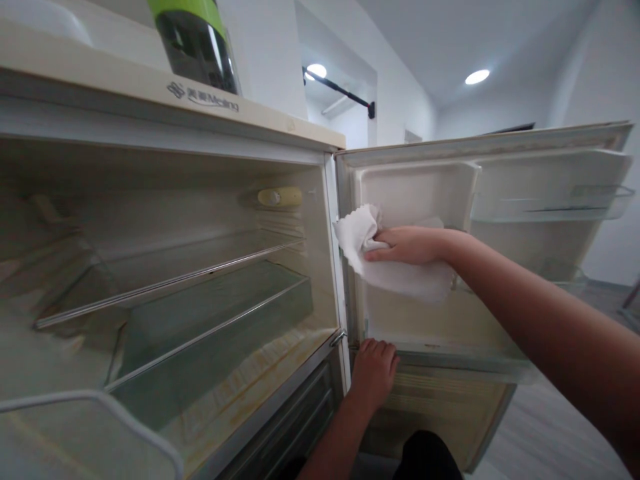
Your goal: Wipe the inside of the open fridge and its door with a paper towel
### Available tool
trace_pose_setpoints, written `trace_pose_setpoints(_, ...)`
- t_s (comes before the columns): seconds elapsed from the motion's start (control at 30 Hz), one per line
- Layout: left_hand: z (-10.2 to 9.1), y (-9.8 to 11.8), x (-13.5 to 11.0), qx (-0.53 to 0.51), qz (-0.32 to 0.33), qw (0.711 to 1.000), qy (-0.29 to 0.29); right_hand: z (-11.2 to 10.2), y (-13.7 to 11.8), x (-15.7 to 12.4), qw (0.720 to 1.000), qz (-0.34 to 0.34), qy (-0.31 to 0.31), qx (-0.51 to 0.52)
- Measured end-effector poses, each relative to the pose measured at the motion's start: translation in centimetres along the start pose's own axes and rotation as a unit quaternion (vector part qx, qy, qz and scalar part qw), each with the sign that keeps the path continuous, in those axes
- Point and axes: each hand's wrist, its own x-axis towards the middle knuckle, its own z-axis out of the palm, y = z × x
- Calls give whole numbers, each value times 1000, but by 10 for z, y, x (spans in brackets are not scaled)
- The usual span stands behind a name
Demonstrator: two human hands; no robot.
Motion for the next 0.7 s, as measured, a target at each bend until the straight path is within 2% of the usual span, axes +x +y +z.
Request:
trace_pose_setpoints(0.13,1,1,-2,-11,0,1000,6,-4,6,-10,999,-10,-20,30)
trace_pose_setpoints(0.33,2,1,-1,-15,2,1000,11,1,-13,3,999,2,13,-47)
trace_pose_setpoints(0.47,1,-2,0,-14,3,1000,10,-1,-5,-2,999,-13,-1,-31)
trace_pose_setpoints(0.6,2,-3,-1,-17,7,1000,12,-2,19,-25,999,47,-1,-17)
trace_pose_setpoints(0.7,4,-4,-2,-14,8,1000,21,0,29,-40,991,114,10,-72)
